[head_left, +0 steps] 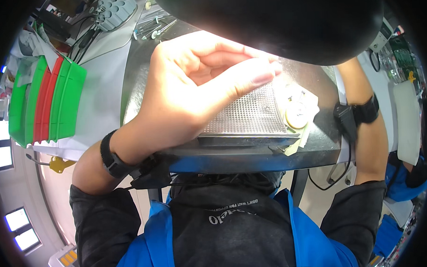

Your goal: Polishing a small, white cylindrical component using a handheld rotary tool.

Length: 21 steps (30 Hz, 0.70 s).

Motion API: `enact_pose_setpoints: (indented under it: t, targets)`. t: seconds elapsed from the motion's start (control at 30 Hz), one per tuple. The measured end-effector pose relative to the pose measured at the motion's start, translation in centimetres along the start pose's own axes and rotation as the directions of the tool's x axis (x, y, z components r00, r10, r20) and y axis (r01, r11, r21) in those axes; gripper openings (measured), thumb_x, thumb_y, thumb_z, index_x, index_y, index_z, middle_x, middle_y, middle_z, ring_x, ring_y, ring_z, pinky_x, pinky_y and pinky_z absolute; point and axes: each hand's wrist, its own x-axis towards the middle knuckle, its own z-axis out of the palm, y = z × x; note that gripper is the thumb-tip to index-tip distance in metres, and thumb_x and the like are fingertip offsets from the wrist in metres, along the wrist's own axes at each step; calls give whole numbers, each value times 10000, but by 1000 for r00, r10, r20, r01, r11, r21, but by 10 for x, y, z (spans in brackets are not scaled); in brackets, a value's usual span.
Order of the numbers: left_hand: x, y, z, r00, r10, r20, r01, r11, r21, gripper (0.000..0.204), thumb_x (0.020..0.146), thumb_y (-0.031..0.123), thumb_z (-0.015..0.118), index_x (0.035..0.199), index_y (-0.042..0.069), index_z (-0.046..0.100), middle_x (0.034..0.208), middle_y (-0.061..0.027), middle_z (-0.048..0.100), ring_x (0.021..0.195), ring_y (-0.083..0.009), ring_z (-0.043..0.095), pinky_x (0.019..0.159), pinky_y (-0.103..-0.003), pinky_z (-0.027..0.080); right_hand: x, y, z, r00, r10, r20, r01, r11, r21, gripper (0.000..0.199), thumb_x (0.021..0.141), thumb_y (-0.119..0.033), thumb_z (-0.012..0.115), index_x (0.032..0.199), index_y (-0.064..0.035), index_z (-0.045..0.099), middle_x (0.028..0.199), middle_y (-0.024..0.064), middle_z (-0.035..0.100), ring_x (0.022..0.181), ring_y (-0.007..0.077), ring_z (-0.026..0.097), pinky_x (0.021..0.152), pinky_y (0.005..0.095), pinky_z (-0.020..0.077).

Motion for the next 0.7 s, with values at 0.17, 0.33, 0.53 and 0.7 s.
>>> enact_pose_setpoints:
  t: [0.17,0.33,0.53,0.7]
  targets:
    - [-6,4,7,992,104,73,-94,988,-126,235,860,17,651,1092,-12,637,991,-162,694,944,-229,680,898,-391,531,-4,-5,-1,998,31,-54,-25,994,109,133,881,-73,633,975,14,666,835,88,661,659,160,607,567,257,482]
    - [-6,2,3,976,193,104,-186,980,-73,161,855,6,658,1014,-1,640,989,-163,693,940,-230,682,883,-391,537,-5,-1,-5,994,66,-89,-44,972,232,146,880,-73,626,991,16,657,856,102,651,652,172,594,550,267,472]
    - [-9,6,3,975,186,119,-185,982,-26,159,860,-4,646,1018,3,624,962,-171,696,944,-240,682,889,-398,534,-7,2,-21,984,108,-138,-50,928,369,162,878,-73,617,1010,18,646,881,117,638,644,187,578,530,279,459]
    - [-10,6,3,982,150,118,-149,989,-22,177,860,-14,639,1034,1,614,954,-162,693,940,-227,678,893,-392,530,-9,5,-39,972,155,-174,-58,884,465,177,877,-73,609,1026,19,637,902,130,627,638,199,565,514,289,449]
